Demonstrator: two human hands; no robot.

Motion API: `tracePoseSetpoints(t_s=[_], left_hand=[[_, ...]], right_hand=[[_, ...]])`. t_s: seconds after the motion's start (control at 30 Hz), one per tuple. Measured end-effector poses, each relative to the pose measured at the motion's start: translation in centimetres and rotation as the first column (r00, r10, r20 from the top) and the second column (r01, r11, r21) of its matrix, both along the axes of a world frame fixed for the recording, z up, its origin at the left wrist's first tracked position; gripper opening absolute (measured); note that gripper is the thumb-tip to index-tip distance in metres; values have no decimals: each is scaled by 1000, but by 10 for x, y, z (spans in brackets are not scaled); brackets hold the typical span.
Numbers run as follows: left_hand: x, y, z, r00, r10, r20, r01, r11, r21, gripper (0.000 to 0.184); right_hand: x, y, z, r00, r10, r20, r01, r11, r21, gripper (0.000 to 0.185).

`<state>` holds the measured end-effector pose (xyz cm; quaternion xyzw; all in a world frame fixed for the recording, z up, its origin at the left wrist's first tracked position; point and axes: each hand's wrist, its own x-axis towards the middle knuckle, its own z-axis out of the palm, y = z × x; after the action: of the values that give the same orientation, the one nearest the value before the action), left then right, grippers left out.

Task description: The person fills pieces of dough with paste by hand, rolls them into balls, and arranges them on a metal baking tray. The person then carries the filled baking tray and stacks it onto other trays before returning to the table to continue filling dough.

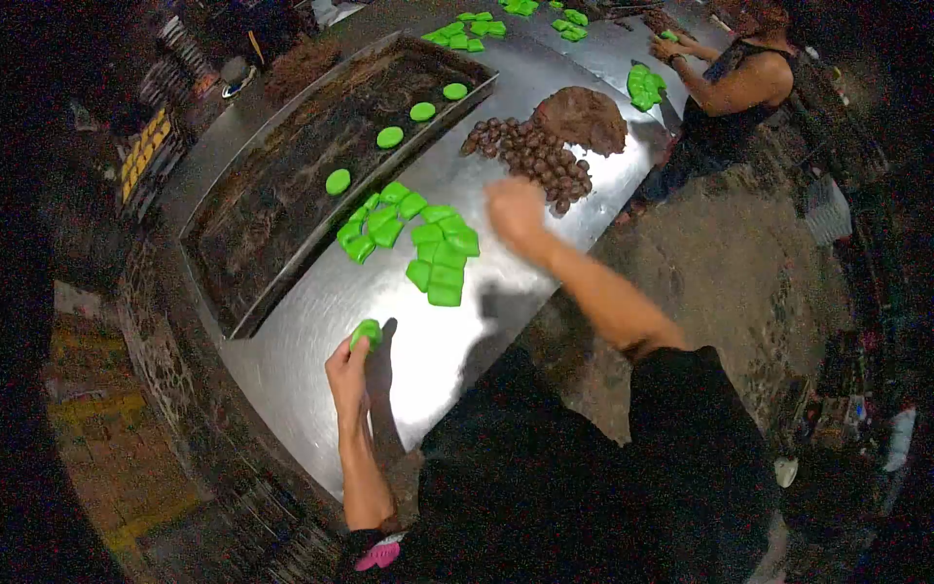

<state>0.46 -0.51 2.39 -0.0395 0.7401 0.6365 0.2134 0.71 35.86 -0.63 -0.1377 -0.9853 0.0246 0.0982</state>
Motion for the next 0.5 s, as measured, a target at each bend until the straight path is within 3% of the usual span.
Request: tracePoseSetpoints(t_s=[0.07, 0.13, 0.2, 0.27, 0.3, 0.33, 0.37, 0.4, 0.47, 0.5], left_hand=[[-19, 16, -1, 986, -13, -167, 7, 999, -37, 26], [-29, 32, -1, 992, 46, -119, -53, 997, -51, 26], [-39, 40, -2, 991, 121, -58, -126, 988, -93, 26], [-46, 49, -10, 977, 192, 94, -204, 969, 142, 27], [-48, 60, -11, 969, 215, 126, -237, 950, 202, 27], [-51, 69, -14, 967, 206, 151, -238, 940, 244, 26], [-51, 81, -13, 962, 213, 170, -252, 933, 255, 25], [-52, 87, -24, 973, 175, 151, -211, 940, 269, 24], [-46, 110, -14, 972, 165, 168, -220, 893, 393, 25], [-45, 121, 1, 963, 190, 191, -257, 861, 438, 25]], right_hand=[[-17, 77, 1, 995, -79, -63, 94, 956, 278, 14], [-17, 122, -9, 999, -3, -39, 15, 952, 306, 20], [-12, 129, -7, 992, 98, -82, -79, 974, 212, 18], [-16, 134, -8, 978, 6, -210, -8, 1000, -9, 21], [-18, 115, 12, 918, -112, -381, 38, 980, -196, 26], [-24, 95, 40, 940, -317, -130, 204, 822, -531, 32], [-30, 75, 50, 953, -282, -113, 85, 604, -792, 32], [-33, 52, 54, 963, -253, -91, -13, 295, -956, 33], [-34, -8, 66, 987, -8, -162, -162, -76, -984, 32], [-31, -40, 63, 917, 143, -371, -393, 187, -900, 26]])
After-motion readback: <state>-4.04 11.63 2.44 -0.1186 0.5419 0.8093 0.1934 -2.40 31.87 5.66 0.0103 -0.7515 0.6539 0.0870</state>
